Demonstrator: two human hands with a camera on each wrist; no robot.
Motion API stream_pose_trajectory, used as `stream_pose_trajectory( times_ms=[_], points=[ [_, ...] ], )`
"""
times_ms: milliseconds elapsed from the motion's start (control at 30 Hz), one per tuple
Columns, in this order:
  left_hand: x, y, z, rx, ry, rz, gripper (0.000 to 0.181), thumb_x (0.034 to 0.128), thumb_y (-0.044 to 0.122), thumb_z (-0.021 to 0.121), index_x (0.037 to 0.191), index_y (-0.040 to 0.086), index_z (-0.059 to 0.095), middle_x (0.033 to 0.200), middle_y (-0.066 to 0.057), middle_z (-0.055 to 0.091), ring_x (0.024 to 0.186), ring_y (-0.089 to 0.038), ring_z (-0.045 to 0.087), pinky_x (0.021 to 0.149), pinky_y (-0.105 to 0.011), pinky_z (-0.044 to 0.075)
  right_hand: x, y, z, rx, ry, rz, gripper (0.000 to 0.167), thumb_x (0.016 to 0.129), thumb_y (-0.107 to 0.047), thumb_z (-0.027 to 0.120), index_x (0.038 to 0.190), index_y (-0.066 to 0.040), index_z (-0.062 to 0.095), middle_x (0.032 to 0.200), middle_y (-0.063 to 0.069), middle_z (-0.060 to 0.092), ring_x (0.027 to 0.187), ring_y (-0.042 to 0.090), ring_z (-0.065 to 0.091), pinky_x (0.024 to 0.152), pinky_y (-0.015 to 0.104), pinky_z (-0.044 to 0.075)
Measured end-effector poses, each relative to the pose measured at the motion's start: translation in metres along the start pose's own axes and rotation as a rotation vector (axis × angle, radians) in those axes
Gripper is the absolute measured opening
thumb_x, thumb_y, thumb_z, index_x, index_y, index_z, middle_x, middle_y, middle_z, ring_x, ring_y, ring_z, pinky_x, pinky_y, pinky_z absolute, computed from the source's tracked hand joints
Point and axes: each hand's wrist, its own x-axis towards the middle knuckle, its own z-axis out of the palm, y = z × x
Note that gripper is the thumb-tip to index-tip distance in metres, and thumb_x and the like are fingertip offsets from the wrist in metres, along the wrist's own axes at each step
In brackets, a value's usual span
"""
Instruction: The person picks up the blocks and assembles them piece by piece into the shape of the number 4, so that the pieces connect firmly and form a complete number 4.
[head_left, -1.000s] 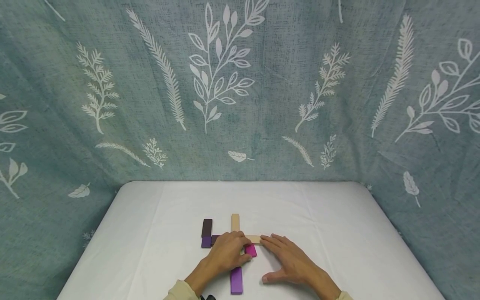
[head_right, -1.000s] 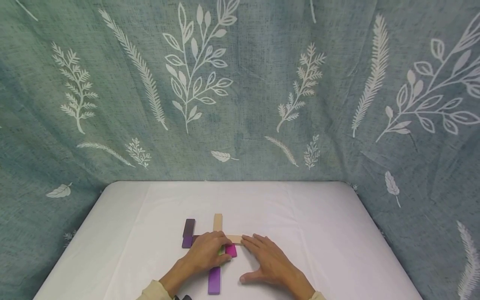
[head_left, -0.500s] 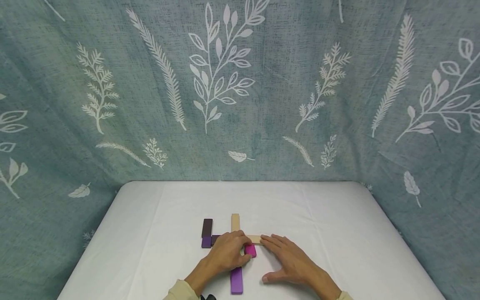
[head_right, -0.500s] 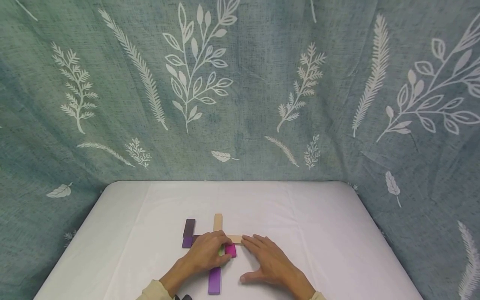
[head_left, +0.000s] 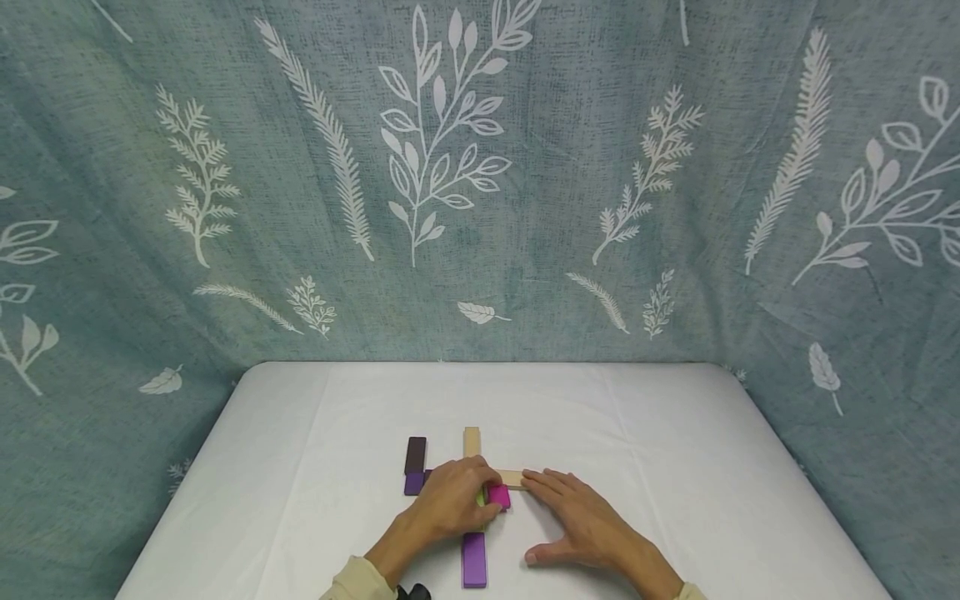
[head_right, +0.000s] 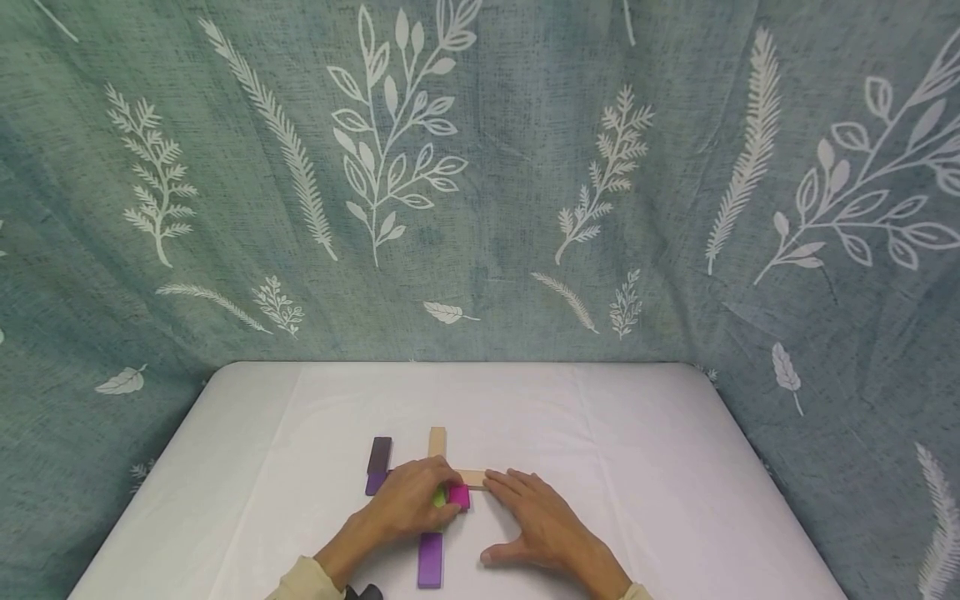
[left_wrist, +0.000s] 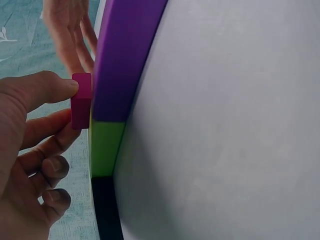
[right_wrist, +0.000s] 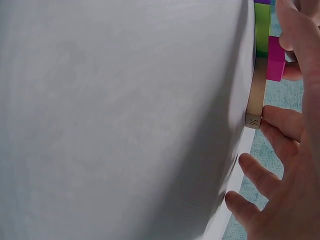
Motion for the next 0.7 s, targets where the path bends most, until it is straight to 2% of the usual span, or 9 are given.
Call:
stream_pose_trajectory(
  times_ms=[467,700],
  points=[
    [-0.001,-0.012,-0.017,-0.043,0.003,-0.062,0.027,0.0838,0.031,0.081,0.104,0.015,0.076,0.089,0.008,0.063,0.071,-0.003,0.049,0.059,-0.019,0.04,0.0,0.0,0.0,0.008,0.021,-0.009,0.094,0.079,-0.071,0.072,0.149,-0.011,0.051,0.154,0.002,0.047,0.139,0.036,0.043,0.109,0.058,0.036],
    [-0.004,-0.019,-0.021,-0.056,0.017,-0.083,0.025,0.0854,0.031,0.08,0.104,0.015,0.076,0.092,0.007,0.065,0.073,-0.004,0.05,0.064,-0.021,0.044,0.003,0.0,-0.001,0.026,0.018,-0.002,0.092,0.079,-0.069,0.073,0.147,-0.01,0.052,0.153,0.004,0.048,0.14,0.037,0.042,0.109,0.059,0.036]
  ],
)
